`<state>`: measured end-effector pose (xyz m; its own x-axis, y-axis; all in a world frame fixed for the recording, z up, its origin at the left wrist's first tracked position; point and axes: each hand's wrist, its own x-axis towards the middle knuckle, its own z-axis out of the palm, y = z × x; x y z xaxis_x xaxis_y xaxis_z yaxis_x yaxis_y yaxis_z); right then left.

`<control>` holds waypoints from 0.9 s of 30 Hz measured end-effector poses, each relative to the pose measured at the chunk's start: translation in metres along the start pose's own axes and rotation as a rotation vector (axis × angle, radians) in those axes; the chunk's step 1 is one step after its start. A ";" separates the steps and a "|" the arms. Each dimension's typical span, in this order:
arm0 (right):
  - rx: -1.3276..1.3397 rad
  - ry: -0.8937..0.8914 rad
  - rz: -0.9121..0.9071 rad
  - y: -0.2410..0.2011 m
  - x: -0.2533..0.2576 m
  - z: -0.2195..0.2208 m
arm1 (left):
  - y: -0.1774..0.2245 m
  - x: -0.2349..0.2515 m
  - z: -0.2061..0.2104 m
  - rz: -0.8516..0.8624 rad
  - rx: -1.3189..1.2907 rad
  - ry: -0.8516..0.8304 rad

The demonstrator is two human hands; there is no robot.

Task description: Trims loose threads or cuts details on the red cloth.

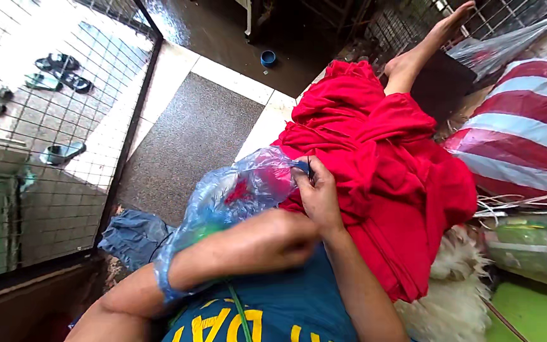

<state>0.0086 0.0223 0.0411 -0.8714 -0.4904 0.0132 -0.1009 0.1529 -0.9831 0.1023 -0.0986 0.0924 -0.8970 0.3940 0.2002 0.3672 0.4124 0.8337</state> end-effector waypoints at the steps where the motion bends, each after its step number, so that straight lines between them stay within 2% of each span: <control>1: 0.029 0.027 -0.005 0.000 -0.002 -0.002 | -0.015 -0.010 -0.008 -0.117 0.125 0.061; 3: 0.036 0.064 -0.072 0.003 -0.004 -0.003 | -0.045 -0.027 -0.022 -0.359 0.304 0.112; 5: -0.043 -0.011 -0.137 0.008 -0.008 0.002 | -0.061 -0.038 -0.031 -0.667 0.326 0.087; 8: -0.201 -0.188 -0.108 0.018 -0.015 0.017 | -0.069 -0.043 -0.035 -0.865 0.385 0.080; 10: -0.258 -0.267 -0.085 0.019 -0.017 0.017 | -0.070 -0.038 -0.038 -0.894 0.369 0.061; 13: -0.237 -0.262 -0.102 0.019 -0.017 0.011 | -0.072 -0.035 -0.042 -0.903 0.268 0.097; 18: -0.160 -0.244 -0.013 0.020 -0.022 0.001 | -0.087 -0.047 -0.037 -0.784 0.317 0.281; 22: -0.143 -0.220 0.044 0.018 -0.025 -0.001 | -0.088 -0.049 -0.028 -0.824 0.394 0.157; 24: -0.157 -0.231 0.049 0.017 -0.025 -0.001 | -0.086 -0.047 -0.028 -0.833 0.324 0.186; 27: -0.381 -0.281 -0.028 0.009 -0.031 -0.008 | -0.089 -0.045 -0.028 -0.778 0.255 0.156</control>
<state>0.0307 0.0454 0.0335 -0.7073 -0.7042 -0.0626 -0.3376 0.4143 -0.8452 0.1031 -0.1757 0.0233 -0.9346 -0.1907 -0.3004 -0.3439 0.7007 0.6251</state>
